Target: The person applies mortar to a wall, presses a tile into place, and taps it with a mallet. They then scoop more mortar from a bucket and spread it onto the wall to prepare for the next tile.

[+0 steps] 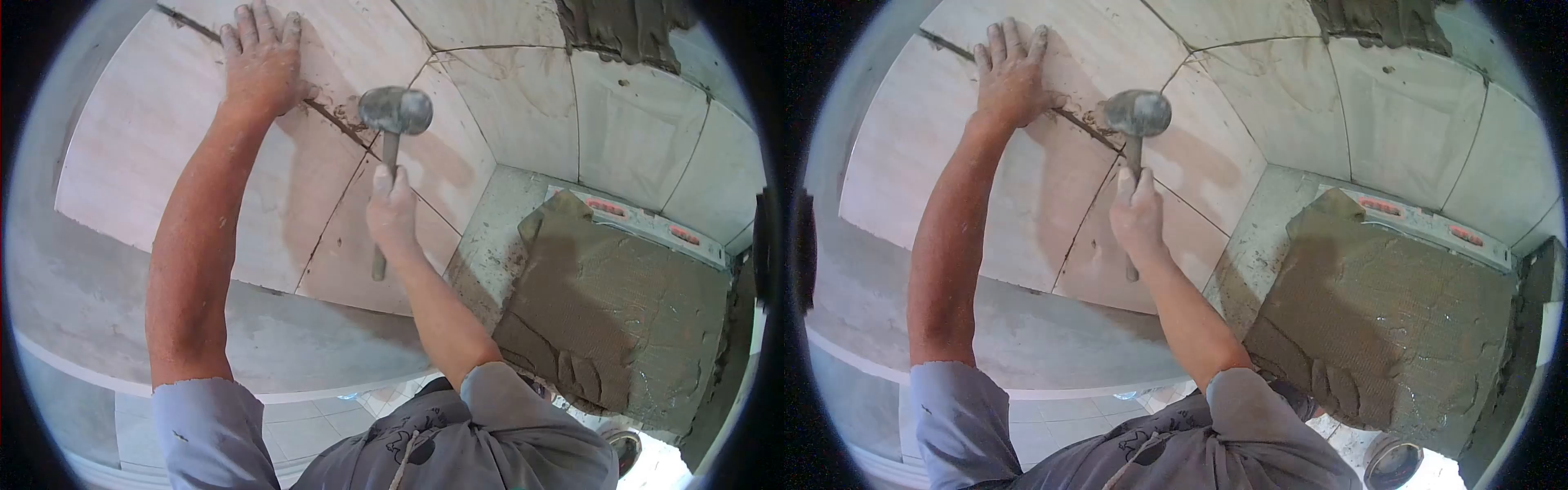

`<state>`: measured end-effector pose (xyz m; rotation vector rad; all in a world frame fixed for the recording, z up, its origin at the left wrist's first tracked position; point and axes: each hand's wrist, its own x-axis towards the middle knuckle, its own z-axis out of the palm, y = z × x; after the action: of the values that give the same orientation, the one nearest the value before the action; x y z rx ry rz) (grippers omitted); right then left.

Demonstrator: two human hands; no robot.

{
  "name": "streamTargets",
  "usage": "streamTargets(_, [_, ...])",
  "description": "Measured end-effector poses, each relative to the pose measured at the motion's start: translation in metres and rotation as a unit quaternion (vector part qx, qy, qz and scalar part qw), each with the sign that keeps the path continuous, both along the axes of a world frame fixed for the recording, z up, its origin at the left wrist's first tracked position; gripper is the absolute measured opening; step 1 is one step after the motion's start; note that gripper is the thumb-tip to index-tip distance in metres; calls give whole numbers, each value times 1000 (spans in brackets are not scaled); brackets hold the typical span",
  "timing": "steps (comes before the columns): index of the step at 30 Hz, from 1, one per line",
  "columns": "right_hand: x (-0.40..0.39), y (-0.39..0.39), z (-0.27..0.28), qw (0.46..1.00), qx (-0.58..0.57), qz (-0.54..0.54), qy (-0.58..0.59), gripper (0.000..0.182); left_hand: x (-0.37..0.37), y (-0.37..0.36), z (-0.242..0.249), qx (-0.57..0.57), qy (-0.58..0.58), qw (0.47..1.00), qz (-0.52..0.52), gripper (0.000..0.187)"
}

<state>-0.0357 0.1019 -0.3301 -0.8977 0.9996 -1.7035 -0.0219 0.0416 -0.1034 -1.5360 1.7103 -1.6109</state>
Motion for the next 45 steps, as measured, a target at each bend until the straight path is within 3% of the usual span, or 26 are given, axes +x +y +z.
streamTargets(1, [-9, -5, 2, 1000, -6, -7, 0, 33, -4, -2, 2, -6, 0, 1000, -7, 104])
streamTargets(3, [-20, 1, 1, 993, 0, 31, -114, 33, -2, 1, 0, 0, 1, 1000, -1, 103])
streamTargets(4, [-15, -6, 4, 993, -7, 33, -115, 33, -3, -1, 3, -7, 0, 1000, 0, 103])
streamTargets(6, [2, -4, 3, 997, -29, -77, -4, 34, -2, 1, 1, 7, -8, 1000, 3, 102])
streamTargets(10, [-8, 5, 5, 1000, -19, -8, -17, 35, 3, -3, -2, 4, -6, 1000, 0, 102])
streamTargets(12, [-9, 13, 13, 982, 28, 37, -185, 36, 7, -3, 0, 5, -5, 999, -33, 103])
streamTargets(13, [-2, 12, 12, 981, 34, 47, -185, 36, 11, 0, 0, 9, -5, 1000, -22, 103])
streamTargets(15, [1, -1, 11, 997, 30, 47, -60, 37, 3, -1, -1, 5, -13, 1000, -5, 103])
streamTargets(19, [-16, -5, 5, 984, 37, 69, -162, 38, 4, -8, 0, -6, -13, 1000, -11, 102])
streamTargets(21, [-2, -3, 3, 999, -20, -30, -33, 40, 9, -4, -1, 5, -11, 999, -39, 100])
streamTargets(22, [-4, -2, 0, 999, -19, -33, -32, 40, 12, -2, -4, 6, -11, 999, -41, 100])
streamTargets(24, [-19, -13, 2, 995, 27, 52, -80, 41, 9, -7, -2, -4, -14, 999, -41, 99])
streamTargets(28, [-7, 6, 5, 975, 38, 44, -213, 41, 16, 0, -3, 9, -18, 1000, -20, 98])
streamTargets(30, [-15, -6, 6, 998, 43, 46, -21, 40, 8, -6, -3, 1, -19, 1000, -18, 98])
streamTargets(34, [-10, -12, 6, 993, -28, -14, -114, 39, 6, -7, 4, -12, -13, 999, -33, 99])
streamTargets(36, [0, -12, 3, 999, 14, 36, 9, 37, 5, -1, -3, 2, -33, 999, -7, 98])
streamTargets(37, [-7, -11, 2, 999, 16, 28, 8, 37, 5, -4, -4, 4, -33, 999, -15, 98])
streamTargets(39, [-19, -7, 3, 990, 29, 67, -119, 36, 8, -6, -2, 2, -24, 1000, -19, 98])
streamTargets(40, [-14, -10, 1, 990, 30, 69, -117, 36, 7, -6, -2, 2, -22, 1000, -17, 98])
streamTargets(42, [-2, -12, 3, 993, -83, -85, 11, 38, 9, -3, -1, 9, -12, 1000, -19, 98])
streamTargets(45, [-23, -12, 11, 1000, -20, 16, -8, 37, 9, -7, -2, -1, -8, 1000, -19, 99])
